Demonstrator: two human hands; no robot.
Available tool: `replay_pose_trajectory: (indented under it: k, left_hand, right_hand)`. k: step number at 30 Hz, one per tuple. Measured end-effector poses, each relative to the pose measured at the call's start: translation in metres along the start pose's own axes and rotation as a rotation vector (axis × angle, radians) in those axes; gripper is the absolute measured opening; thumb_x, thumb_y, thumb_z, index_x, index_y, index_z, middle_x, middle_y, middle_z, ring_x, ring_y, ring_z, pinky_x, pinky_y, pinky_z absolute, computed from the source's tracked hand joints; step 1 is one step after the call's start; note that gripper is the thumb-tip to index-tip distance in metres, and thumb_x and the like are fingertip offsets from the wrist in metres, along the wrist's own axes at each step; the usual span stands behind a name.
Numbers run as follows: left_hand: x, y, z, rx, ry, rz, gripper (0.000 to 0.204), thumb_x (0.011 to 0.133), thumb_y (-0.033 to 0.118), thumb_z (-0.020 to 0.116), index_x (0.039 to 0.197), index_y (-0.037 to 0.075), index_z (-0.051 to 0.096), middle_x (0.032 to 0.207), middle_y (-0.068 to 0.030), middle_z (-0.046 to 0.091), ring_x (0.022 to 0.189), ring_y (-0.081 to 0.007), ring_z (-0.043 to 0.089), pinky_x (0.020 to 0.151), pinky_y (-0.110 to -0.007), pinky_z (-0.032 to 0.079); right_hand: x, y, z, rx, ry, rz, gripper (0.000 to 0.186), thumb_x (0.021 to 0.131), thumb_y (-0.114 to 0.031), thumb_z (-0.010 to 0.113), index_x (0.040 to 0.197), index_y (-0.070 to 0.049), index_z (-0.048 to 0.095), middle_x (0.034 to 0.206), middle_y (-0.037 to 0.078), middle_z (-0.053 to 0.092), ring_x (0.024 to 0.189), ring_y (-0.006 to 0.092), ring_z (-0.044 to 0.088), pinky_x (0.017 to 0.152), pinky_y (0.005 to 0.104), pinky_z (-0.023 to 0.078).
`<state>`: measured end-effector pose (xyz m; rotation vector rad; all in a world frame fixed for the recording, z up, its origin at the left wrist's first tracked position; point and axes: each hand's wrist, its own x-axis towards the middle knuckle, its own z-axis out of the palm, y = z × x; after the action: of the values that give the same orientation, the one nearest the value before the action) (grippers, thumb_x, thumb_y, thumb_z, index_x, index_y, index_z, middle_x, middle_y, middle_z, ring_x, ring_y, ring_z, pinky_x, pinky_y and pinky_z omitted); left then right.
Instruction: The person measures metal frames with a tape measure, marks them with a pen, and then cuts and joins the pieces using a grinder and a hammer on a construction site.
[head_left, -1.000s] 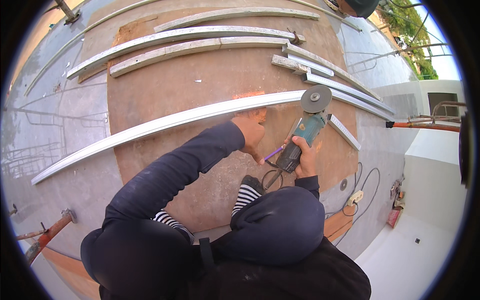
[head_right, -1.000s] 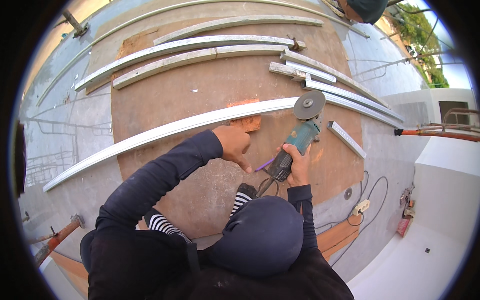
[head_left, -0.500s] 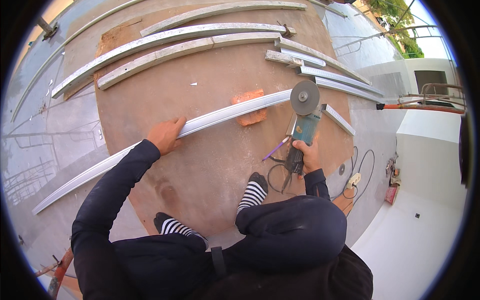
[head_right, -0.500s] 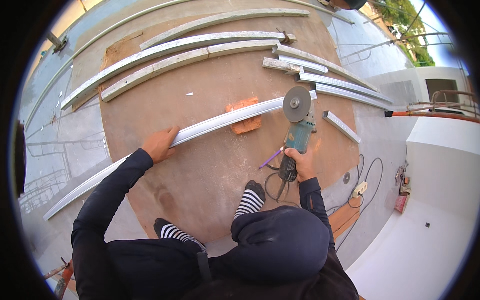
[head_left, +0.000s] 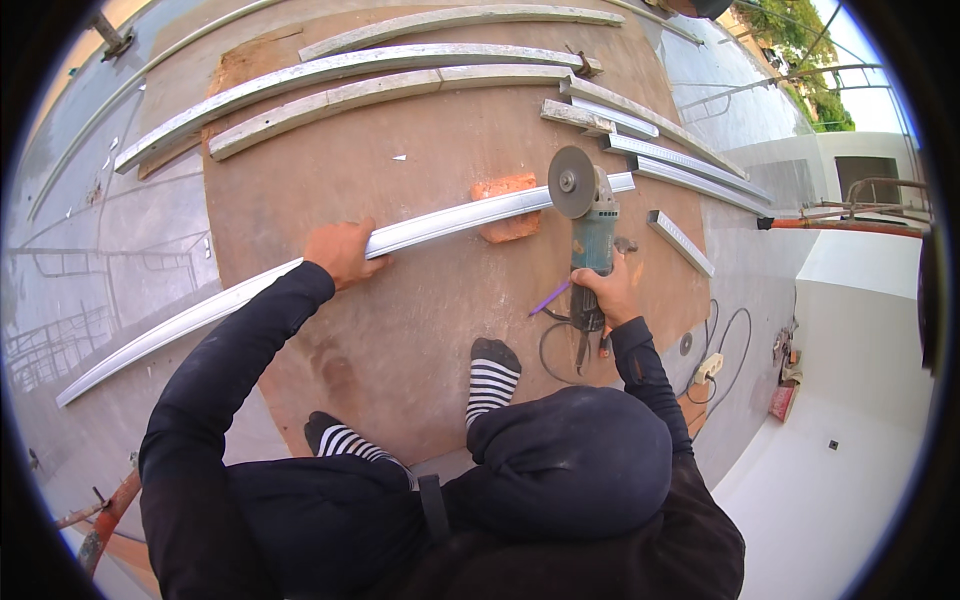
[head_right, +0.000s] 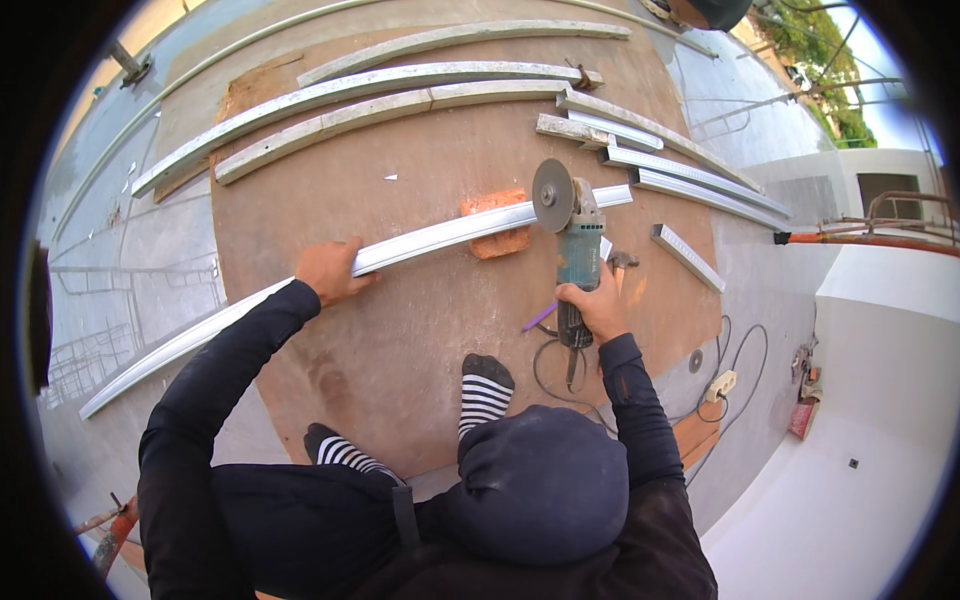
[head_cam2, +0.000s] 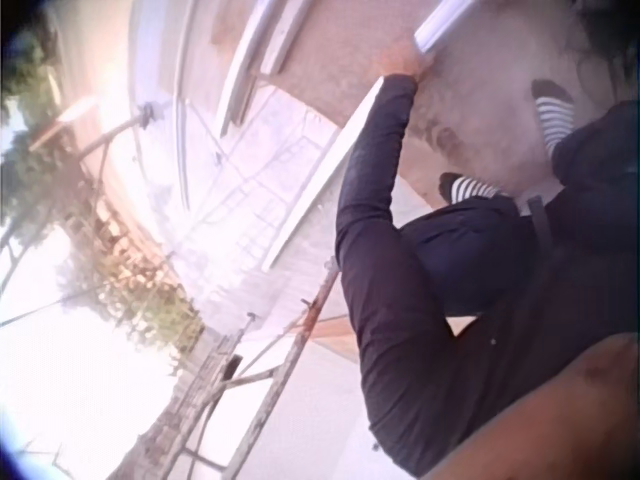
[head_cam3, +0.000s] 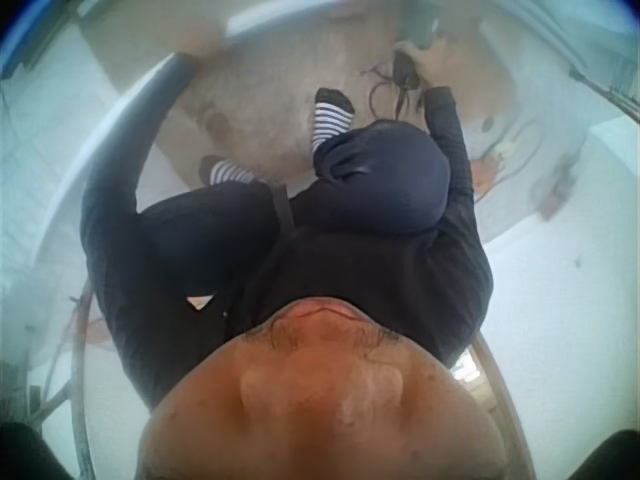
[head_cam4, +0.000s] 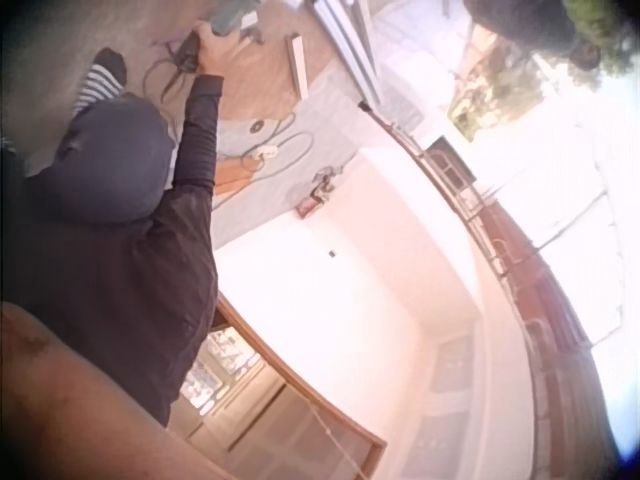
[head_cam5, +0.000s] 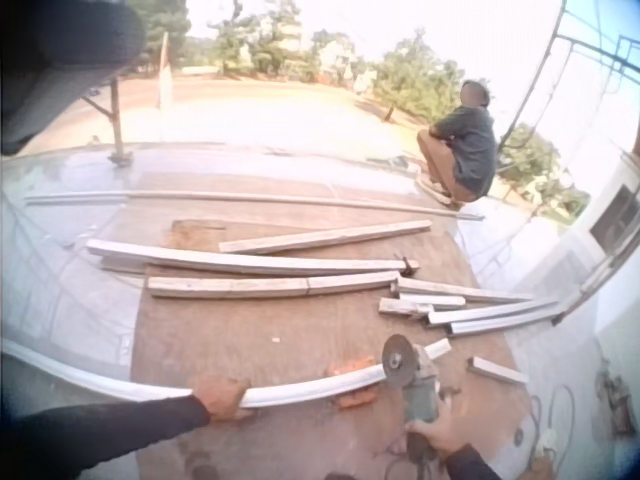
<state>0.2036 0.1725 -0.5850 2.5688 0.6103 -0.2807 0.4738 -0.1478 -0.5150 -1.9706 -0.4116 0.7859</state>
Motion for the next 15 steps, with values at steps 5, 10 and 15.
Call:
replay_pose_trajectory:
  k: [5,10,15]
  left_hand:
    - [0.000,-0.001,0.003,-0.010,-0.016,-0.024,0.044,0.084,0.046,0.069,0.100,0.005,0.064,0.087,-0.0191,0.071,0.080,-0.0380,0.068,0.071,-0.047,0.054]
    - [0.001,0.003,0.001,0.010,-0.015,-0.028,0.043,0.084,0.044,0.069,0.099,0.005,0.065,0.085,-0.0195,0.071,0.077,-0.0380,0.069,0.070,-0.046,0.054]
    - [0.001,0.003,0.002,0.024,-0.009,-0.029,0.041,0.084,0.042,0.070,0.099,0.004,0.065,0.085,-0.0197,0.071,0.076,-0.0374,0.069,0.070,-0.045,0.054]
  right_hand:
    - [0.016,-0.007,0.008,-0.104,-0.068,-0.034,0.051,0.070,-0.011,0.076,0.116,0.001,0.057,0.095,0.005,0.064,0.081,0.0127,0.062,0.074,0.0273,0.051]
    - [0.024,-0.004,0.009,-0.165,-0.110,-0.062,0.053,0.069,-0.014,0.076,0.116,0.001,0.057,0.096,0.006,0.063,0.085,0.0142,0.061,0.078,0.0287,0.050]
    - [0.029,0.004,0.010,-0.198,-0.129,-0.078,0.055,0.068,-0.017,0.076,0.116,0.002,0.056,0.097,0.007,0.063,0.086,0.0159,0.061,0.079,0.0296,0.050]
